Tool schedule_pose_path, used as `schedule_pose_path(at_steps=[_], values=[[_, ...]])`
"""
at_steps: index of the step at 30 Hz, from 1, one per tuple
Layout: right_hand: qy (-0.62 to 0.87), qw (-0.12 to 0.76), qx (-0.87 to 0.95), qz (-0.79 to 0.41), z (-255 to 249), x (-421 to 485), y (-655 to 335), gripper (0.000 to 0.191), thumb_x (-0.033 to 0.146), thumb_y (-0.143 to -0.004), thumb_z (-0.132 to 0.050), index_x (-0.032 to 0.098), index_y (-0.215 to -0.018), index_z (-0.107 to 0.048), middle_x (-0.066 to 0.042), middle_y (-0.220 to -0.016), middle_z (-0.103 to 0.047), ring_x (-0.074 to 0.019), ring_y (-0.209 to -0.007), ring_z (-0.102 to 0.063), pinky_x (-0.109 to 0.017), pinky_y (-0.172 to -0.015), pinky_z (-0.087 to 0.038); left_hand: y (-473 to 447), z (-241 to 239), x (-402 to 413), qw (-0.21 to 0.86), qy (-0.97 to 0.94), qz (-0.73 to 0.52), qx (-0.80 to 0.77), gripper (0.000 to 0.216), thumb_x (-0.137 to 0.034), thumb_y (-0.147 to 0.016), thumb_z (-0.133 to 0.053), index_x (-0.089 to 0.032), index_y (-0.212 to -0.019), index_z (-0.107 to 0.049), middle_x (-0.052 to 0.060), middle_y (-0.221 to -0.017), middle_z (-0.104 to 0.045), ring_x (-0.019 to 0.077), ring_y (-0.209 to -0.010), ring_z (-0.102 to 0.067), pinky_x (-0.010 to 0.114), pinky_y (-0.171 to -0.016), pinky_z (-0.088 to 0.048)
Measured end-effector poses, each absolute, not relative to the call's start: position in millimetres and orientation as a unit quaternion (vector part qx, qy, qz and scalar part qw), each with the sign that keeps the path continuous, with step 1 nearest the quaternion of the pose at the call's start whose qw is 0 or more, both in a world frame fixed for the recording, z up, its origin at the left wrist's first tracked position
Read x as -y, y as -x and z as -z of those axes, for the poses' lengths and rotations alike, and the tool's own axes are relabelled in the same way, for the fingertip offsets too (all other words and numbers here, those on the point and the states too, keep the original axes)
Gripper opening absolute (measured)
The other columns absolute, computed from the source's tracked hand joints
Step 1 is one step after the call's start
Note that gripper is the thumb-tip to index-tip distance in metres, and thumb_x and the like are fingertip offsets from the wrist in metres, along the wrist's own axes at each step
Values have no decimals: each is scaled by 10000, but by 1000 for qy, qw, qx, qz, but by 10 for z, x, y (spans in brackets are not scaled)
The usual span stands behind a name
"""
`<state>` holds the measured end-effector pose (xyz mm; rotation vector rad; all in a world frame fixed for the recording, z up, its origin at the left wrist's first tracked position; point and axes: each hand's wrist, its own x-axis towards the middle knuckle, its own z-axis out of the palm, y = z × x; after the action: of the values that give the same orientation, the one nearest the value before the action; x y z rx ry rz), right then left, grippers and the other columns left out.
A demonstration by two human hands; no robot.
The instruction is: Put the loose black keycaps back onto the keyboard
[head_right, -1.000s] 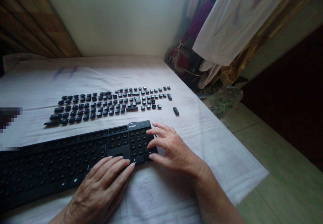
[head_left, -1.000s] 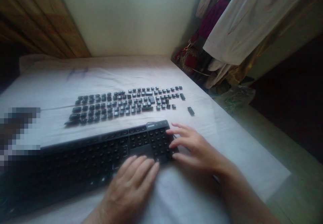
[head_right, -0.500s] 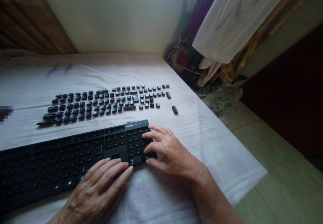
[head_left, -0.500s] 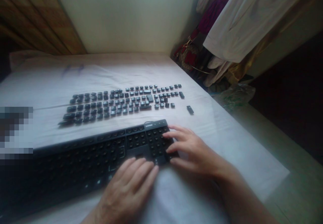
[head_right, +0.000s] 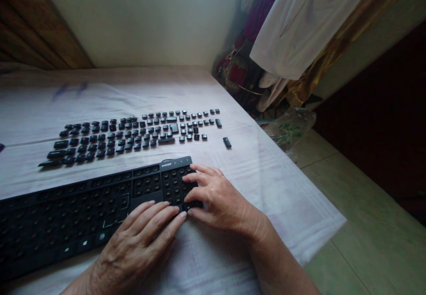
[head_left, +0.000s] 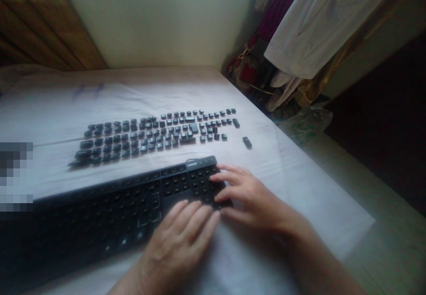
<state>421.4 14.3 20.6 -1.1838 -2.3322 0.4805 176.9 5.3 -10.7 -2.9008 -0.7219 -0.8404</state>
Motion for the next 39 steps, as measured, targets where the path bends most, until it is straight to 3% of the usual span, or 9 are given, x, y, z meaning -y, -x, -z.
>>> schedule_pose_path(at_steps=[10, 35, 37, 39], values=[[429, 233, 851, -192, -224, -154, -4213, 100, 216, -821, -727, 194, -918, -730, -120, -1266, -677, -292, -1335, -500, -487, -1086, -430, -1820, 117, -76, -3, 932, 273, 237, 381, -166, -1046, -328, -192, -1235, -658, 28, -1162, -688, 174, -1136, -565, 349, -1156, -275], [412, 261, 850, -199, -201, -155, -4259, 134, 199, -830, -729, 198, -963, -743, -105, -1219, -700, -291, -1305, -525, -480, -1068, -451, -1814, 166, -72, 2, 935, 260, 241, 346, -201, -1038, -378, -186, -1247, -653, 46, -1169, -681, 192, -1137, -570, 370, -1132, -307], [422, 278, 838, -209, -246, -156, -4250, 105, 170, -833, -711, 189, -936, -724, -101, -1151, -718, -259, -1225, -580, -437, -1050, -460, -1814, 163, -72, -1, 935, 260, 243, 343, -194, -1036, -383, -185, -1249, -652, 43, -1176, -679, 193, -1140, -567, 371, -1139, -298], [456, 275, 819, -214, -293, -149, -4225, 59, 137, -833, -680, 189, -848, -705, -78, -994, -736, -220, -1037, -654, -373, -938, -510, -1816, 156, -70, 0, 935, 260, 243, 349, -197, -1037, -376, -186, -1256, -648, 45, -1183, -676, 192, -1137, -567, 368, -1133, -305]])
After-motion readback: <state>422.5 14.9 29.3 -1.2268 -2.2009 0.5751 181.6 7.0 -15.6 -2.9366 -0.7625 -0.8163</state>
